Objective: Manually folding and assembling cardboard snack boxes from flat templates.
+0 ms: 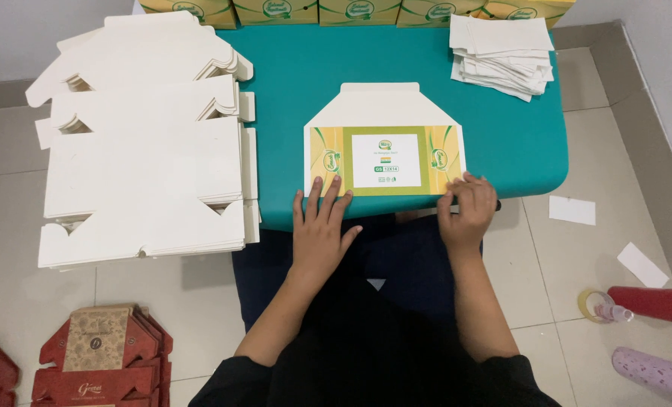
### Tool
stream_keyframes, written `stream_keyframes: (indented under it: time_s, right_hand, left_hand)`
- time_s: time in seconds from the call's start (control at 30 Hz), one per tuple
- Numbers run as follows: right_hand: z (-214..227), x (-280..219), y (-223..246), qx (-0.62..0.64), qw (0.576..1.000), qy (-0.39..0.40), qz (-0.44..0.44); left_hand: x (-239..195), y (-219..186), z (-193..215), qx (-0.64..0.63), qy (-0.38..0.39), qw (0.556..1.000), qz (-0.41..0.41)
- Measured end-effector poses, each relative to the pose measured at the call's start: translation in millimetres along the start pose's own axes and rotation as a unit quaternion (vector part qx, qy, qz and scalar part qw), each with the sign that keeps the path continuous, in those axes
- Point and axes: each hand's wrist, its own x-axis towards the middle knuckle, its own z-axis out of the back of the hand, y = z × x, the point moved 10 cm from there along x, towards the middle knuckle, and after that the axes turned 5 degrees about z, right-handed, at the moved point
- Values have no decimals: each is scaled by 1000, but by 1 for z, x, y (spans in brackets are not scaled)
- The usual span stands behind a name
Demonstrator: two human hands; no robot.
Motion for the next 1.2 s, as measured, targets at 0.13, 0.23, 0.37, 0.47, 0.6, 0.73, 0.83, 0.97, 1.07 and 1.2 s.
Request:
stream_keyframes:
  time_s: [0.13,0.23,0.37,0.47,0.6,0.73,0.83,0.97,1.07,1.2]
  right_hand:
    - [0,-7,-11,-2,1000,-21,-4]
    - [0,-8,-13,38,998,-27,-35]
    - [-6,-13,-18,28,998,-13,-49]
    - [-8,-5,-17,24,999,17,-36]
    - [-1,12,-15,72,995,50,-43]
    - [-1,8,-24,86,990,55,-95]
    - [0,6,-25,84,992,19,-94]
    - [-2,1,-19,28,998,-9,-58]
    - [-6,-5,-20,6,999,-17,-47]
    - [-2,1,-16,43,999,-13,-24]
  left_hand:
    - [7,-1,6,-5,3,1000,-7]
    - [21,9,8,18,-4,1000,-8]
    - [37,54,22,-30,-109,989,97]
    - [39,63,16,-20,-119,986,113]
    - [37,53,22,-51,-111,990,75]
    - [31,43,29,-58,-120,991,17]
    - [29,36,35,-75,-122,990,-21]
    - [22,39,24,-97,-123,987,-44]
    - [19,44,17,-113,-114,987,-25]
    - [20,46,31,-176,-115,978,16]
